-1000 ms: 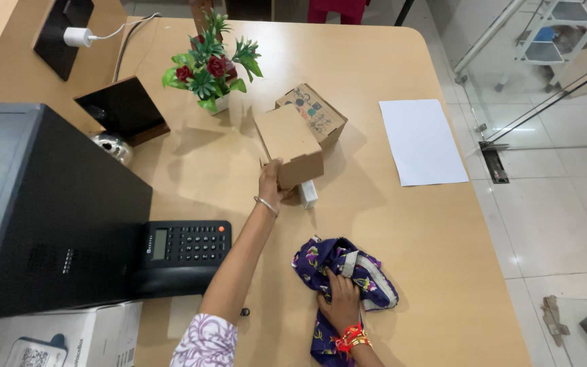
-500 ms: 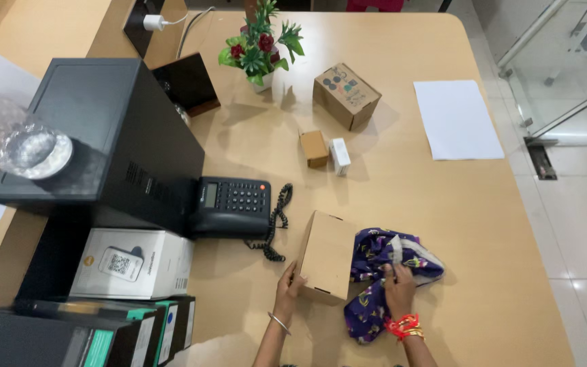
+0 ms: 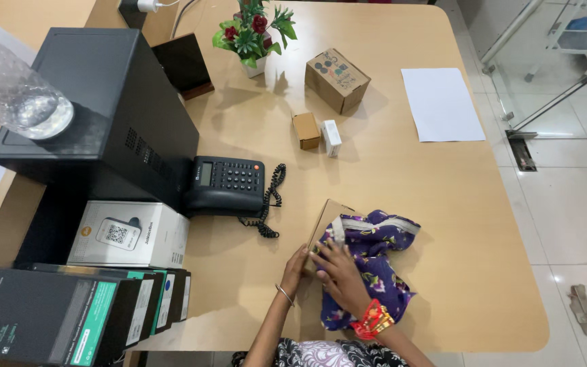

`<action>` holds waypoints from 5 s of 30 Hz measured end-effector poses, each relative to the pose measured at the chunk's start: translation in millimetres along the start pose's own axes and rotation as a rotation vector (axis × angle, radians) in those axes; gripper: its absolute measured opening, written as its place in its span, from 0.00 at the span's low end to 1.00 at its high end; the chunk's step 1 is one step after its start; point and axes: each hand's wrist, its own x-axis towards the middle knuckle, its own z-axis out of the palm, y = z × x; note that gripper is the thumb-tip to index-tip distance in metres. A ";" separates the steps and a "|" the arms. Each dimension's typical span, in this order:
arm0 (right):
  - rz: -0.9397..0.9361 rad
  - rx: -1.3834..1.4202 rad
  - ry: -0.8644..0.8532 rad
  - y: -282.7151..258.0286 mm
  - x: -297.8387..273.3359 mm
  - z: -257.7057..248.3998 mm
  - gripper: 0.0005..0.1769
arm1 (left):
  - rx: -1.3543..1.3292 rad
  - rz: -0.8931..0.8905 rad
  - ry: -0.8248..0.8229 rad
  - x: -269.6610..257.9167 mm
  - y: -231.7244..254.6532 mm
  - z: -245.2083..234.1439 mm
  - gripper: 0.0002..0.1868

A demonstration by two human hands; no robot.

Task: The person arranges boxes on a desk, handles printed papers, opens a desk drawer to check items inside, moves an office chair, and wipes down a telephone using a cloth.

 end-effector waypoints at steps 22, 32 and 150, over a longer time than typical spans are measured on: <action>0.278 -0.396 0.046 105.9 125.3 19.7 0.28 | 0.121 0.087 -0.041 15.9 -0.1 -7.4 0.39; 0.647 0.530 0.412 205.7 5.9 28.8 0.27 | 0.327 -0.102 -0.166 18.4 31.3 -1.2 0.44; 0.361 0.264 0.004 138.5 34.0 40.5 0.32 | 0.968 0.915 0.240 -107.4 160.9 1.6 0.61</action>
